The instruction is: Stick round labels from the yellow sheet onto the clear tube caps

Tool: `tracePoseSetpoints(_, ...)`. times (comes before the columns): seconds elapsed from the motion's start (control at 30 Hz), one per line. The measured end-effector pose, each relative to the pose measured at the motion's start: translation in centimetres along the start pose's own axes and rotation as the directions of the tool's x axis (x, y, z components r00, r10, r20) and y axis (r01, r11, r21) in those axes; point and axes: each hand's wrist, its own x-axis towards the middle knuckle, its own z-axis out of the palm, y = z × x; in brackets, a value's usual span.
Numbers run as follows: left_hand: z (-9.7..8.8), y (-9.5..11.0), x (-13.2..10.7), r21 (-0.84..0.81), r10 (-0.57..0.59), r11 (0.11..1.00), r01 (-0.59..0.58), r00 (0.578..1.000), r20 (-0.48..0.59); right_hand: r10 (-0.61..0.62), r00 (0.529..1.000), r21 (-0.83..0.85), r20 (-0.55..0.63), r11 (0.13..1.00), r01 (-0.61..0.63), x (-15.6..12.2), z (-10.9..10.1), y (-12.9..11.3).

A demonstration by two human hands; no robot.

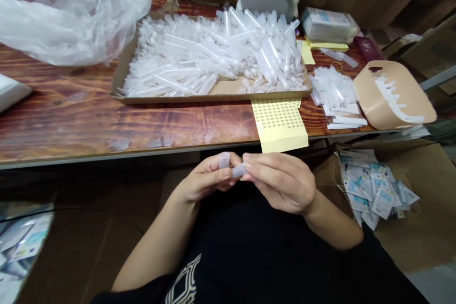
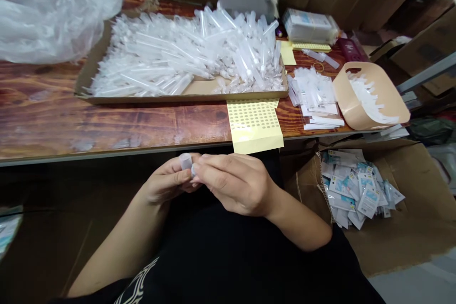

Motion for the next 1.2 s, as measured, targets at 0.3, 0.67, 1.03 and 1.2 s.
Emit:
tracePoseSetpoints(0.3,-0.1,-0.6,-0.1,-0.023,-0.021,1.0,0.021,1.0,-0.013,0.168,0.983,0.24,-0.072,0.96,-0.147,-0.4,0.9,0.3)
tracePoseSetpoints(0.67,1.1,-0.3,1.1,0.187,0.06,0.982,-0.024,0.979,-0.193,0.305,0.952,0.087,-0.03,0.95,-0.301,-1.0,-4.8,3.2)
tracePoseSetpoints(1.03,4.3,-0.7,4.3,0.823,0.359,0.496,0.278,0.797,-0.486,0.563,0.669,-0.524,-0.485,0.426,-0.738,-0.9,-16.3,16.8)
tracePoseSetpoints(1.2,4.8,-0.8,5.8,0.807,0.357,0.45,0.382,0.751,-0.555,0.593,0.691,-0.563,-0.414,0.429,-0.706,0.1,-15.8,16.8)
